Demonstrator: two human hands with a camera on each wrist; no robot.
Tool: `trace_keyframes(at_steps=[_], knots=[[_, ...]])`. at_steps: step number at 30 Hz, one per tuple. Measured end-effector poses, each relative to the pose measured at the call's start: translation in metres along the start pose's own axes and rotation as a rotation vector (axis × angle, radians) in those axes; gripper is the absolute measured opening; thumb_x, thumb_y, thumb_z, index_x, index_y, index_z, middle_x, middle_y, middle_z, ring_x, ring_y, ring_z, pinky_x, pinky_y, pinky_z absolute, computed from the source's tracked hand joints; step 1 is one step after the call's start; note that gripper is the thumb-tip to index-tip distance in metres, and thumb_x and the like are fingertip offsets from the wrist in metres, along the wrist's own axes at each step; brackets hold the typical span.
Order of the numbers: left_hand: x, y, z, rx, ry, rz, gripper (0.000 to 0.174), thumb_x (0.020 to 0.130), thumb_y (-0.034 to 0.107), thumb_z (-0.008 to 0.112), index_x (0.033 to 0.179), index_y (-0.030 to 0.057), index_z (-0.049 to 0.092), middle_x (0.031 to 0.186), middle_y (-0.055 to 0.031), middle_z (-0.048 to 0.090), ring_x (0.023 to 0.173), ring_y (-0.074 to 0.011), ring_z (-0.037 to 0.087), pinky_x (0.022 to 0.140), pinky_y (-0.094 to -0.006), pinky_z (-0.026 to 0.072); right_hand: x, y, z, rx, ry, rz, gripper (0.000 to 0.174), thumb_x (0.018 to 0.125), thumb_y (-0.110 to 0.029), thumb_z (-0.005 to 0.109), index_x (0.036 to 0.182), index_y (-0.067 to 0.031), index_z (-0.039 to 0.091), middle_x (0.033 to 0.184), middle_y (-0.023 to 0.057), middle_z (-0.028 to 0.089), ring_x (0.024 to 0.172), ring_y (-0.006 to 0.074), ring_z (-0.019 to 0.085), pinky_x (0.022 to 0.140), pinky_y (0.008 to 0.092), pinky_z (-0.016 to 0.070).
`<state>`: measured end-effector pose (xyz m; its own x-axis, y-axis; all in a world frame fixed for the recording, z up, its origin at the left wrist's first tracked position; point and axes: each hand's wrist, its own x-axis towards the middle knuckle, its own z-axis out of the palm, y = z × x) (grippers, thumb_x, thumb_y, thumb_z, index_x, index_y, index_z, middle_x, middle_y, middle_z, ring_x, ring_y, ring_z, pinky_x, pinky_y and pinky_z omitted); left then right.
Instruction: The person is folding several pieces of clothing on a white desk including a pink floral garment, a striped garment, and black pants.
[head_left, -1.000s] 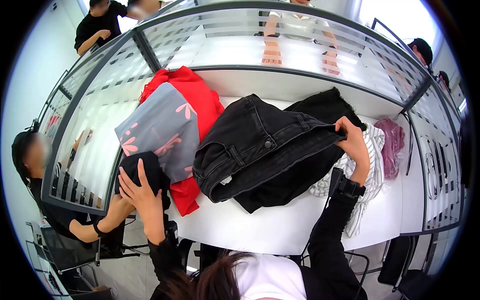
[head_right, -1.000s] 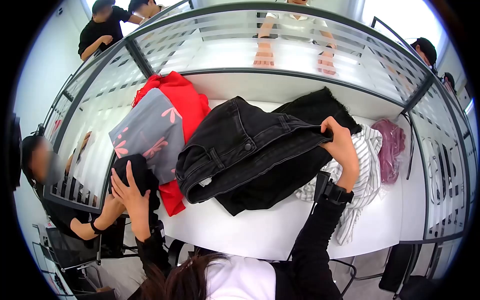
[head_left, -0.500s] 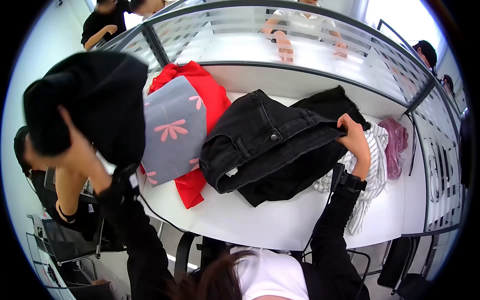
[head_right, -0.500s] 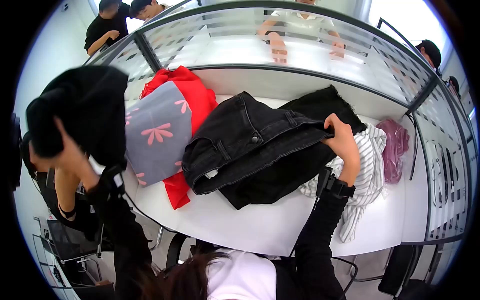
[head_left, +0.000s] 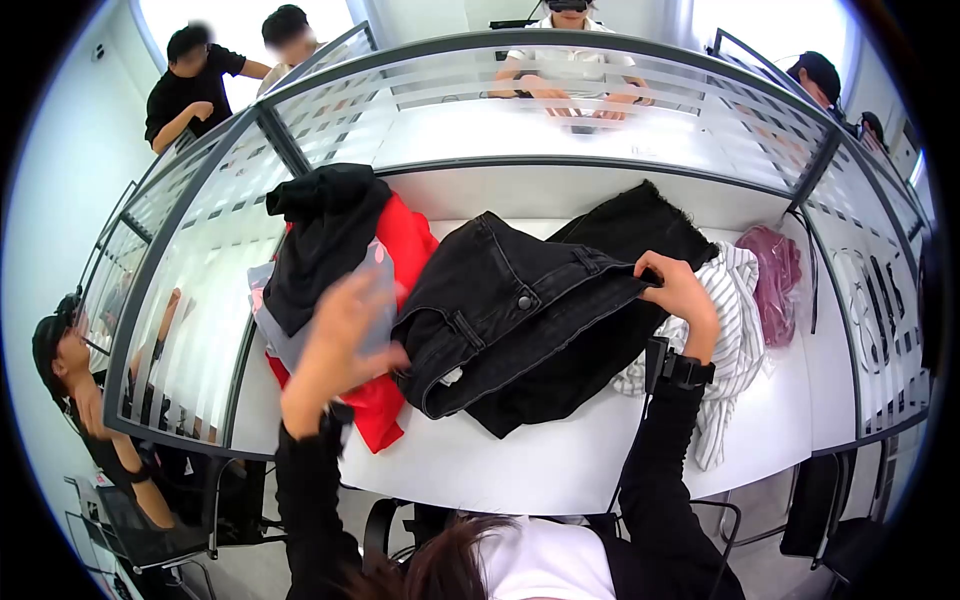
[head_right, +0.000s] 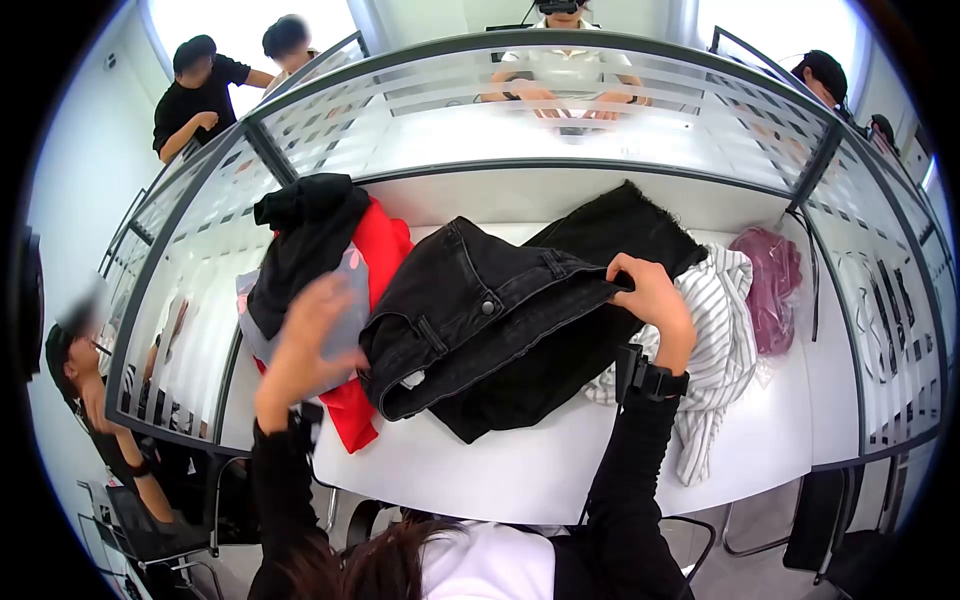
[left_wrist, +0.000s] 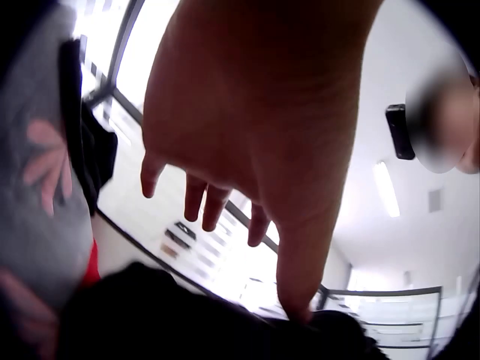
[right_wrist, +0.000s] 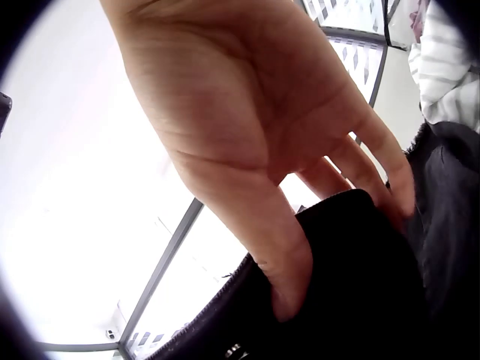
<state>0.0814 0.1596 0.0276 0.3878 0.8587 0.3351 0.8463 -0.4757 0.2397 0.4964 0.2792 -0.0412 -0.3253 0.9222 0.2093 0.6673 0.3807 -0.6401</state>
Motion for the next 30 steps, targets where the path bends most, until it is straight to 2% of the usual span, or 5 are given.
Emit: trace_keyframes(at_steps=[10,19,25,28,30], knots=[[-0.028,0.032,0.096,0.296,-0.101,0.24,0.057,0.064,0.007,0.066,0.118,0.0201,0.052,0.134,-0.0092,0.038,0.126,-0.0316,0.033,0.1,-0.0574,0.0204,0.011,0.019,0.016,0.051,-0.008,-0.031,0.051,0.071,-0.004,0.065,0.119,-0.0122,0.051,0.104,0.0149,0.057,0.094,0.0309,0.055,0.083,0.0334,0.0446],[-0.004,0.013,0.048,-0.438,0.425,-0.153,0.042,0.06,-0.015,0.053,0.097,0.0036,0.06,0.091,-0.0127,0.064,0.084,-0.0326,0.062,0.075,-0.0288,0.0472,0.031,-0.026,0.006,0.414,0.242,-0.049,0.019,0.07,0.003,0.061,0.089,-0.001,0.06,0.081,0.0019,0.06,0.077,0.0097,0.053,0.073,0.0215,0.0409],[0.081,-0.074,-0.033,-0.365,0.386,-0.252,0.018,0.077,0.014,0.066,0.087,-0.0001,0.059,0.085,-0.0069,0.062,0.075,-0.0114,0.053,0.069,-0.0271,0.043,0.108,-0.049,-0.077,-0.365,-0.195,-0.067,0.039,0.069,-0.028,0.073,0.091,0.0007,0.059,0.079,0.0098,0.061,0.078,0.0164,0.057,0.075,0.0295,0.0438],[0.148,-0.116,-0.065,-0.061,0.523,-0.066,0.039,0.075,0.034,0.068,0.097,0.0018,0.063,0.075,-0.0068,0.062,0.067,-0.0186,0.056,0.069,-0.0312,0.0442,0.138,-0.089,-0.129,-0.869,0.083,-0.44,0.042,0.075,-0.037,0.069,0.097,-0.0031,0.058,0.096,0.0121,0.063,0.099,0.025,0.059,0.083,0.0289,0.0435],[0.183,-0.113,-0.1,-0.007,0.764,-0.018,0.042,0.077,0.037,0.068,0.102,0.0046,0.062,0.09,-0.0077,0.064,0.087,-0.0179,0.06,0.076,-0.0277,0.0444,0.151,-0.154,-0.177,-0.891,0.069,-0.129,0.044,0.068,-0.028,0.07,0.102,-0.0025,0.061,0.101,0.0212,0.059,0.096,0.0328,0.056,0.083,0.0376,0.0438]])
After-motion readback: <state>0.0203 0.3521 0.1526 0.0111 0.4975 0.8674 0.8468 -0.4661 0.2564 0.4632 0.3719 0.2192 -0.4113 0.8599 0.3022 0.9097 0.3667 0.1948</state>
